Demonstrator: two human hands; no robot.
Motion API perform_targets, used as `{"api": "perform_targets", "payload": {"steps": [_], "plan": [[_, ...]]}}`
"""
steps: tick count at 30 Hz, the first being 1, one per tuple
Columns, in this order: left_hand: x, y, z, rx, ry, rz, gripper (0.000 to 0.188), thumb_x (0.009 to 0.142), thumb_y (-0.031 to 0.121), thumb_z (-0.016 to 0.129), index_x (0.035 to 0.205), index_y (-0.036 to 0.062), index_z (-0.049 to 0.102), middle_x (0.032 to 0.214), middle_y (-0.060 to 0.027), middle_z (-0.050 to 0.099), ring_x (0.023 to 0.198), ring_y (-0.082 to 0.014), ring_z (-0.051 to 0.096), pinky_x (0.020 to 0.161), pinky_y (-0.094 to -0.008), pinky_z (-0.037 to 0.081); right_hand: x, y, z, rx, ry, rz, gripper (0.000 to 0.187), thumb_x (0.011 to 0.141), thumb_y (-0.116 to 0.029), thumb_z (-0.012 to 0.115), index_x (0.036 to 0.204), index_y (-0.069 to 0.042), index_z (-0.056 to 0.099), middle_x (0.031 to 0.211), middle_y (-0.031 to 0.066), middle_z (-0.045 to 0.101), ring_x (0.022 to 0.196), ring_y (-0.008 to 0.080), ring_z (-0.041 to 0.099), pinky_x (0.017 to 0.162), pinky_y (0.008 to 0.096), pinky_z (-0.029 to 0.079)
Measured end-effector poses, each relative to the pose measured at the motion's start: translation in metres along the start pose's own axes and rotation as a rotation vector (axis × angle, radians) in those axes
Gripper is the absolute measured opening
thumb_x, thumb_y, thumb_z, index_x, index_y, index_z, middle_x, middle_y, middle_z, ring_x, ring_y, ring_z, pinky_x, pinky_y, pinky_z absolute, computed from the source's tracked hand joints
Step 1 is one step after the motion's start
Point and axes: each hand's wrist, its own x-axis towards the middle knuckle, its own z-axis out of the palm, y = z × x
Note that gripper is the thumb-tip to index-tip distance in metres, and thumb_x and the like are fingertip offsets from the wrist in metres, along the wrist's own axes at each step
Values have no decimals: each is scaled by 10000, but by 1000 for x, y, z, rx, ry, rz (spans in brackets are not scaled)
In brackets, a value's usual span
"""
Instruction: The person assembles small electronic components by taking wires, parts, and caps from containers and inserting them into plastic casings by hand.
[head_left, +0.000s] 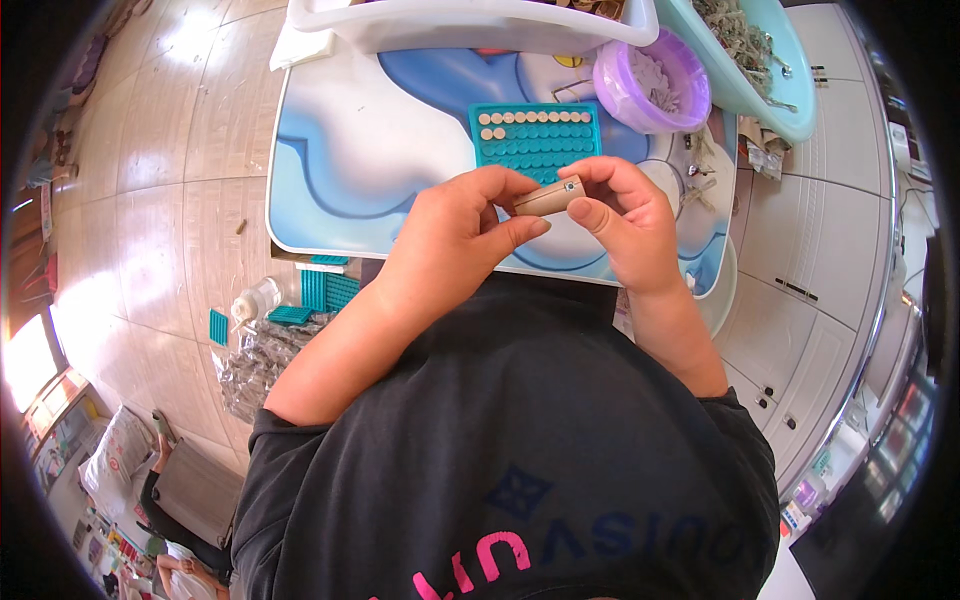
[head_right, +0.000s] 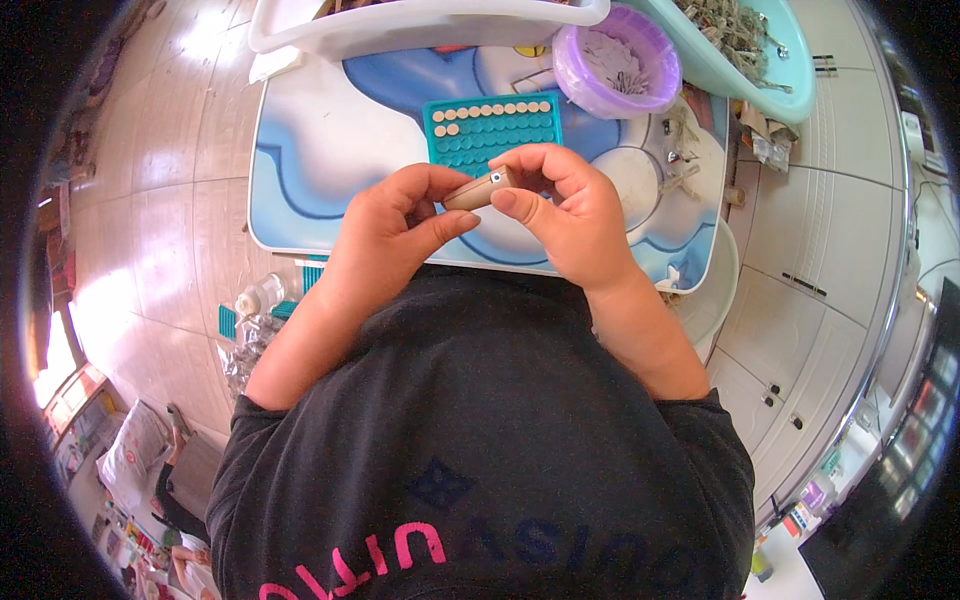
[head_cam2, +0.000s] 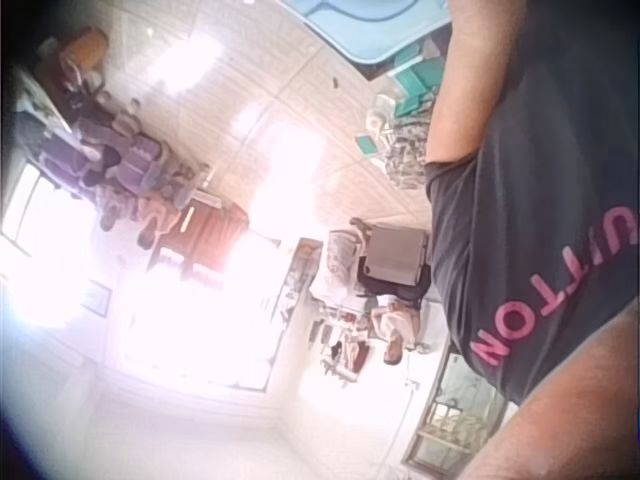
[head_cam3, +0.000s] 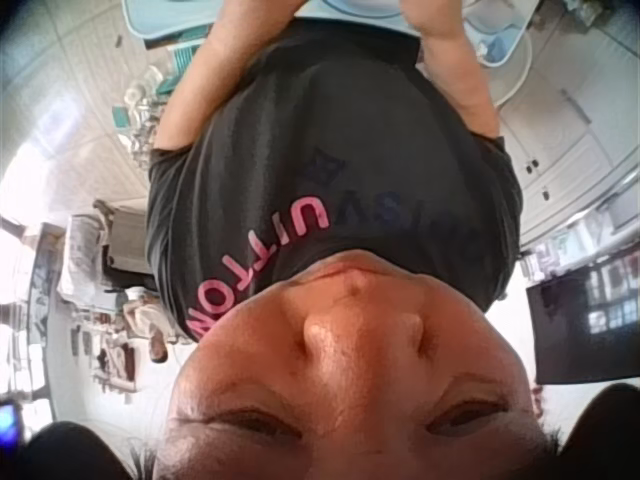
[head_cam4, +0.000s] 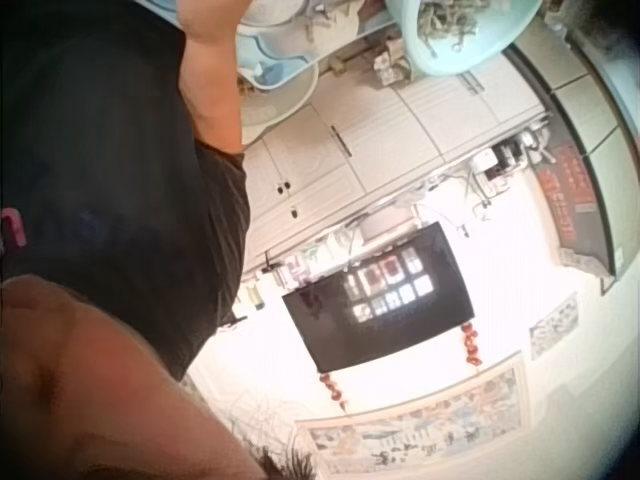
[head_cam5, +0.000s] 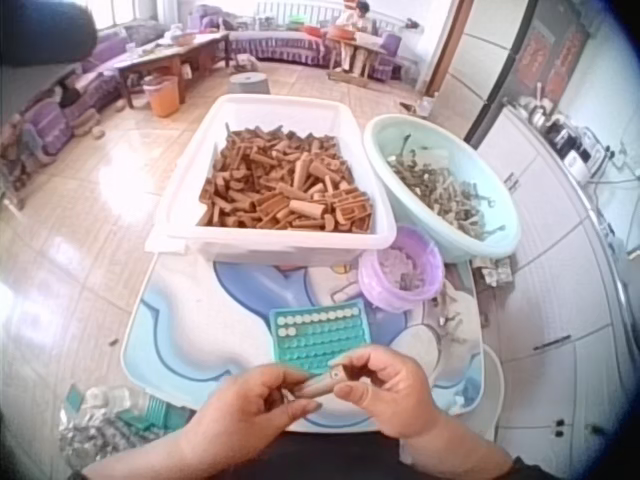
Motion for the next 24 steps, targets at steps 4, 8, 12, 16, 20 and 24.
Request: {"api": "perform_targets", "payload": {"steps": [4,8,12,16,20,24], "plan": [[-1,-2,7,-107,71,53,186,805,91,676,945,-15,614,743,-62,630,627,-71,537,550,-239,435,-3,3,5,49,25,-104,253,833,-122,667,1035,-4,572,894,16,591,814,78,528,751,219,426],[-3,0,9,-153,37,-12,171,838,86,641,973,-11,602,738,-68,626,695,-76,573,600,-232,453,-4,13,8,112,63,-185,243,847,-133,653,1032,0,567,889,11,584,794,77,520,736,233,432],[9,-14,9,-333,-97,-33,234,887,101,583,1097,1,555,828,-75,620,740,-103,590,665,-235,477,0,7,8,131,102,-36,248,832,-131,664,1026,-3,577,855,15,575,770,94,521,711,243,440],[11,-9,5,-600,-227,-170,323,929,128,509,1230,17,483,946,-68,604,777,-116,600,701,-254,497,15,-20,-15,-453,-27,-245,187,802,-97,664,960,-6,624,827,60,592,744,141,557,653,257,451],[13,-7,3,-749,-195,-287,336,949,179,477,1246,22,486,908,-73,594,747,-138,601,696,-263,504,63,-48,-68,-1042,259,-416,146,793,-146,645,895,-42,652,828,116,627,734,252,602,668,323,474],[18,-11,5,-876,-185,-355,336,953,206,480,1233,20,501,900,-75,591,747,-141,601,698,-264,508,109,-39,-93,-1365,188,-281,155,793,-149,614,922,-71,648,878,160,631,809,333,603,717,402,479]]}}
